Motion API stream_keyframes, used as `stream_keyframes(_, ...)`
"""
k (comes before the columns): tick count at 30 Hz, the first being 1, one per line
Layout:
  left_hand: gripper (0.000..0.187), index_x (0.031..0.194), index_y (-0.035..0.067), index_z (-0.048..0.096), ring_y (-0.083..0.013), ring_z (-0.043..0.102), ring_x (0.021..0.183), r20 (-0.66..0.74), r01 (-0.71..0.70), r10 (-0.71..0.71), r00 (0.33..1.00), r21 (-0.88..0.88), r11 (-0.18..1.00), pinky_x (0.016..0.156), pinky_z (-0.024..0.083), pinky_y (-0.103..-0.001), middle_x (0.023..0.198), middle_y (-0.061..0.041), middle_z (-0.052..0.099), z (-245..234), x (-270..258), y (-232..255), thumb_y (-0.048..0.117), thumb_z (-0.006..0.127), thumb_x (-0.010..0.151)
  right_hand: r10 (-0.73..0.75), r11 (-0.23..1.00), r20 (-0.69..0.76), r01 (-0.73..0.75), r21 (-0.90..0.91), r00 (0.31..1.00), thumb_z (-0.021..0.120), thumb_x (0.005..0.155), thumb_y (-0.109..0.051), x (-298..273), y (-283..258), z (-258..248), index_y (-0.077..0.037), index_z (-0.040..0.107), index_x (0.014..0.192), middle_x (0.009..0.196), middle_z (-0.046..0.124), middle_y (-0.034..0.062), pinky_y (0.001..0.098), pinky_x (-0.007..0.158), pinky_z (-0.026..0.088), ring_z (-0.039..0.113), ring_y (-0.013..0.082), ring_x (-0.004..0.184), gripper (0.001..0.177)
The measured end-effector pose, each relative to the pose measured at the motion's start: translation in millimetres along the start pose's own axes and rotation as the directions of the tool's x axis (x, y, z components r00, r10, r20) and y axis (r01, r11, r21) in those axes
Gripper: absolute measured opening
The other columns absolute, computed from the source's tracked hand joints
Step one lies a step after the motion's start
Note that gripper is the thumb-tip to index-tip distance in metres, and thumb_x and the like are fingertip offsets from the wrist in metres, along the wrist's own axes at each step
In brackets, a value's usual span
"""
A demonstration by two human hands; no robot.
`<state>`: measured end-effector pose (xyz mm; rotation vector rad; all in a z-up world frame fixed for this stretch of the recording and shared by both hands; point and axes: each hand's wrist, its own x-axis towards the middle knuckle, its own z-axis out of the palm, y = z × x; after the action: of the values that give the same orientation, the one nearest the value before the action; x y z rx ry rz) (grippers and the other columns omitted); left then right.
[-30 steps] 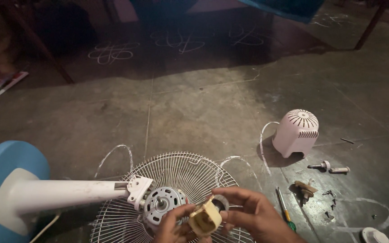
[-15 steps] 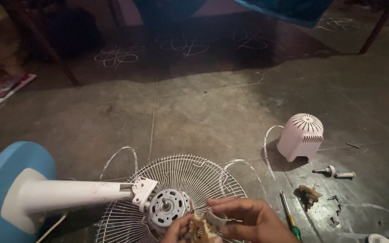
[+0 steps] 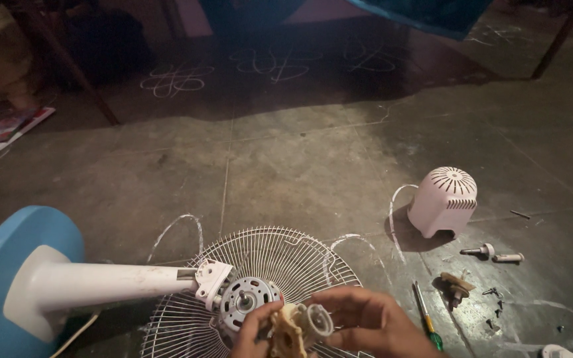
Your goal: The person disassembles the central motor housing of a standing electric fan, removes the capacitor, and then reassembles the components. They use a screwdriver to remove and tighten screws on the motor housing and handle the fan's internal parts by hand.
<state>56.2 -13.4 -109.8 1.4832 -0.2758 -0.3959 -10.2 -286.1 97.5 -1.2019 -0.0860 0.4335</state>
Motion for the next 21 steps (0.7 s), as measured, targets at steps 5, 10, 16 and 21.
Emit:
stream_keyframes(5,0.06,0.139,-0.009,0.046,-0.0363,0.073,0.115,0.069,-0.264,0.258,0.964,0.4,0.878,0.096,0.06,-0.039,0.13,-0.03,0.066,4.0,0.6,20.3,0.007,0.072,0.087,0.065,0.997,-0.039,-0.066,-0.028,0.997,0.079,0.075,0.001,2.0,6.5,-2.3,-0.002,0.07,0.132,0.113,0.08,0.0151,0.0402,0.099,0.062,0.078,0.0236,0.105,0.058)
stream_keyframes(10,0.064,0.138,-0.012,0.042,-0.0388,0.072,0.121,0.081,-0.299,0.29,0.954,0.373,0.879,0.096,0.06,-0.045,0.133,-0.034,0.06,17.0,-9.8,51.8,0.016,0.072,0.091,0.087,0.996,-0.064,-0.087,0.001,0.994,0.082,0.079,-0.005,3.4,9.9,-2.1,0.0,0.071,0.13,0.102,0.08,0.0163,0.0383,0.082,0.062,0.076,0.021,0.087,0.052)
stream_keyframes(16,0.054,0.135,0.008,0.061,-0.0348,0.065,0.121,-0.303,-0.055,0.32,0.898,0.642,0.765,0.107,0.052,-0.052,0.129,-0.021,0.058,47.2,-31.2,64.6,0.023,0.074,0.085,0.128,0.99,-0.189,-0.137,-0.032,0.974,0.083,0.077,-0.008,6.8,12.8,3.1,-0.001,0.075,0.123,0.098,0.082,0.0168,0.0373,0.072,0.065,0.078,0.0209,0.077,0.047)
stream_keyframes(21,0.059,0.131,0.009,0.062,-0.0338,0.067,0.109,-0.074,-0.203,0.549,0.833,0.881,0.427,0.097,0.054,-0.053,0.12,-0.016,0.06,42.5,-35.3,63.8,0.038,0.08,0.083,0.059,0.997,-0.202,-0.046,0.068,0.978,0.084,0.075,-0.003,11.4,17.7,8.1,0.005,0.074,0.111,0.094,0.082,0.0211,0.0422,0.071,0.067,0.08,0.026,0.079,0.038)
